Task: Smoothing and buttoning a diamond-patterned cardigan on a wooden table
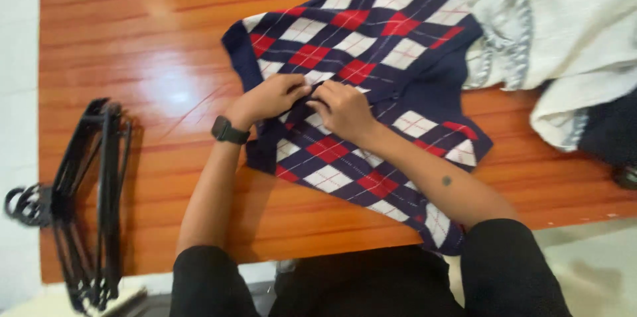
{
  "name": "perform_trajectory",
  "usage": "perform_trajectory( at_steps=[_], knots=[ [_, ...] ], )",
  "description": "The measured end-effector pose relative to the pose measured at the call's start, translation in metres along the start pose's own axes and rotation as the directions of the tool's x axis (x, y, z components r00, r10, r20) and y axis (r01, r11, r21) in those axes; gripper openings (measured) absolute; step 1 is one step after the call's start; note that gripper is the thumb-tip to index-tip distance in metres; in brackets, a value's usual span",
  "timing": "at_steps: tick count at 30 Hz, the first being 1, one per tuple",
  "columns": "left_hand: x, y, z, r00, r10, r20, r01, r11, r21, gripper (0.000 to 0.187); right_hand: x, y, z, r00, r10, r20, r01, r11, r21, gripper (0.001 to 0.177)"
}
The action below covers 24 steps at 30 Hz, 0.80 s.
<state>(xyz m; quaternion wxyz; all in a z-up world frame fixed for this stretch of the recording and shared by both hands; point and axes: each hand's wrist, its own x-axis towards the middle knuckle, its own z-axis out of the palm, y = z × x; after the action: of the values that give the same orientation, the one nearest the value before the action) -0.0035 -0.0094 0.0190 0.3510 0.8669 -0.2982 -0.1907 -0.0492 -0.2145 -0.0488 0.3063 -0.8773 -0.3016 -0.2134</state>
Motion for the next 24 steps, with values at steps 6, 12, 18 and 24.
perform_trajectory(
  at_steps=[6, 12, 18, 24],
  knots=[
    [0.011, -0.02, 0.024, 0.99, 0.094, -0.101, -0.088, 0.994, 0.069, 0.016, 0.004, -0.004, -0.015, 0.991, 0.114, 0.077, -0.124, 0.983, 0.136, 0.024],
    [0.014, -0.021, 0.029, 0.983, 0.125, -0.138, -0.108, 0.986, 0.124, 0.017, 0.001, 0.002, -0.002, 0.996, 0.073, 0.043, -0.079, 0.982, 0.171, 0.013],
    [0.006, -0.028, 0.023, 0.996, 0.02, -0.087, -0.019, 1.0, 0.009, 0.019, 0.001, 0.004, 0.002, 0.903, -0.39, -0.182, 0.369, 0.919, -0.14, 0.015],
    [0.005, -0.044, 0.024, 0.993, -0.107, -0.046, 0.11, 0.991, 0.075, 0.014, 0.014, -0.01, 0.0, 0.843, -0.495, -0.209, 0.446, 0.862, -0.242, 0.029]
  ],
)
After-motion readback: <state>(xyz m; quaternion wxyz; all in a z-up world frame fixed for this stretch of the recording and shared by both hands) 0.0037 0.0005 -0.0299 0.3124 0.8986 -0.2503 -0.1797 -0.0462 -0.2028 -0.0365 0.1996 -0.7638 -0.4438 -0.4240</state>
